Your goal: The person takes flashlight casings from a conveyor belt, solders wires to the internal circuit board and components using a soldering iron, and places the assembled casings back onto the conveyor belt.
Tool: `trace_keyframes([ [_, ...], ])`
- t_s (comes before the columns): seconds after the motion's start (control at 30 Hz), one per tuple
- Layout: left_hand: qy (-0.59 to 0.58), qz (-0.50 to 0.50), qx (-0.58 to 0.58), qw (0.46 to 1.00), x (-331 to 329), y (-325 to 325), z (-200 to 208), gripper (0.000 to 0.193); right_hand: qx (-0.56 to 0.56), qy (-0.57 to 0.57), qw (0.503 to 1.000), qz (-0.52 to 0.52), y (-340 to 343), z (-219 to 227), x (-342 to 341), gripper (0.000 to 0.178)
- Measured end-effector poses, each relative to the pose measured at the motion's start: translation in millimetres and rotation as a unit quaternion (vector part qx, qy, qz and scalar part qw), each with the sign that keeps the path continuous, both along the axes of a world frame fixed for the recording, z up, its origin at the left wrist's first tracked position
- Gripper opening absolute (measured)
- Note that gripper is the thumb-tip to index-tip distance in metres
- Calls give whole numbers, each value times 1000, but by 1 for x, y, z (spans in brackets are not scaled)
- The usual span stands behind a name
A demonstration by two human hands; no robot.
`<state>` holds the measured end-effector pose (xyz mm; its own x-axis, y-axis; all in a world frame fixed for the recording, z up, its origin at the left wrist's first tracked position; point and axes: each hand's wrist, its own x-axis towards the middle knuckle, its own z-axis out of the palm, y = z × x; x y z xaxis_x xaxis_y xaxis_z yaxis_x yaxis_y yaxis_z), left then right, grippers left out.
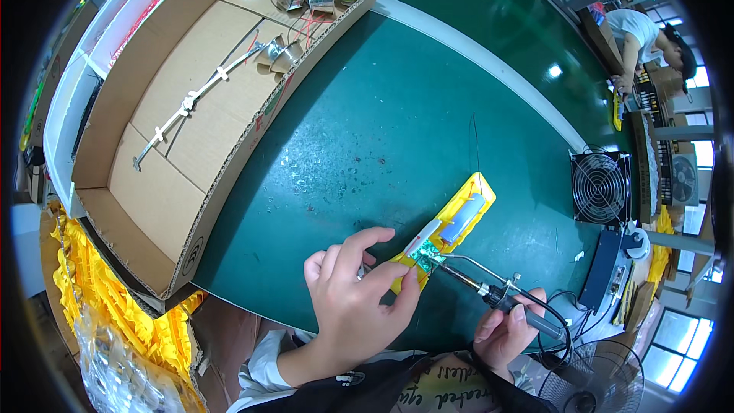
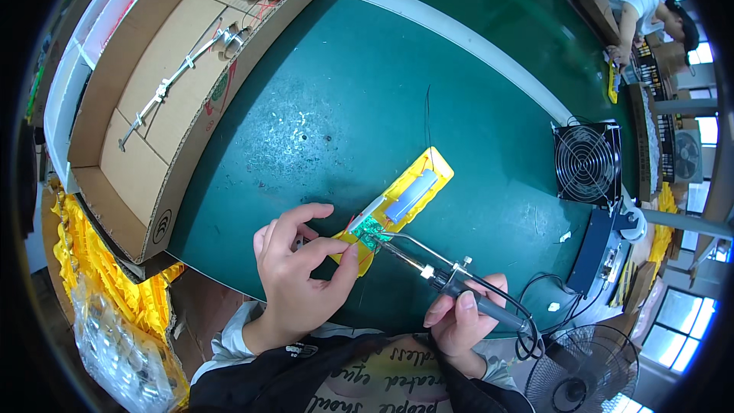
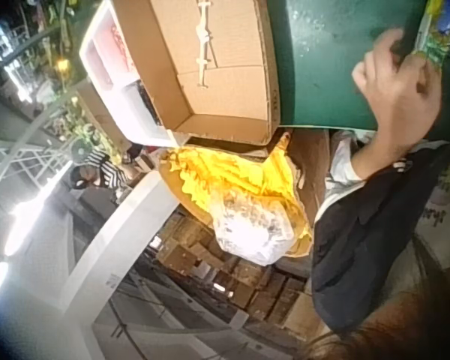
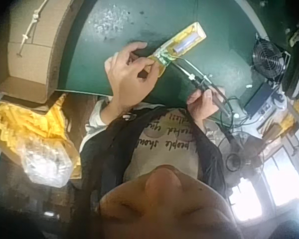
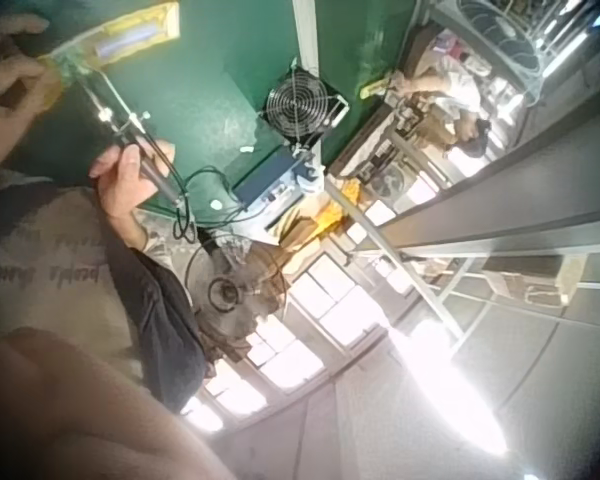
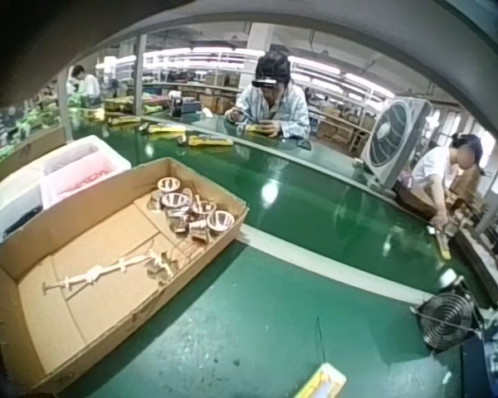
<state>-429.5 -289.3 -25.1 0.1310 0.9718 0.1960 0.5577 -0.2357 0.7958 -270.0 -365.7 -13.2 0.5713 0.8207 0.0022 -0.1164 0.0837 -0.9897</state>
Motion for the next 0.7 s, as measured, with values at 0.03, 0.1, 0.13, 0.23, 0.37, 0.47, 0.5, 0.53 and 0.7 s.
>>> trace_keyframes([
  [0.03,1,0,4,1000,1,0,0,9,-6,-3,1000,-1,0,-1,0,18],
  [0.1,3,0,6,1000,2,-1,0,9,-11,0,1000,1,-1,-2,-1,18],
  [0.13,4,3,5,1000,2,-1,0,9,-14,2,1000,4,-2,-2,-1,19],
  [0.23,5,2,2,1000,2,-1,-1,9,-17,-7,1000,5,-1,-1,-3,21],
  [0.37,8,-4,5,1000,2,1,-1,10,-4,-24,1000,15,-2,-3,-4,22],
  [0.47,9,-7,3,1000,2,1,-1,10,-5,-53,999,10,-1,-2,-7,23],
  [0.5,9,-8,2,1000,2,1,-2,10,-4,-57,998,12,0,-2,-8,23],
  [0.53,12,-9,4,1000,2,1,-3,10,-2,-60,998,14,0,-2,-8,24],
  [0.7,16,-15,0,1000,1,1,-2,11,1,-56,998,10,-1,-3,-8,24],
])
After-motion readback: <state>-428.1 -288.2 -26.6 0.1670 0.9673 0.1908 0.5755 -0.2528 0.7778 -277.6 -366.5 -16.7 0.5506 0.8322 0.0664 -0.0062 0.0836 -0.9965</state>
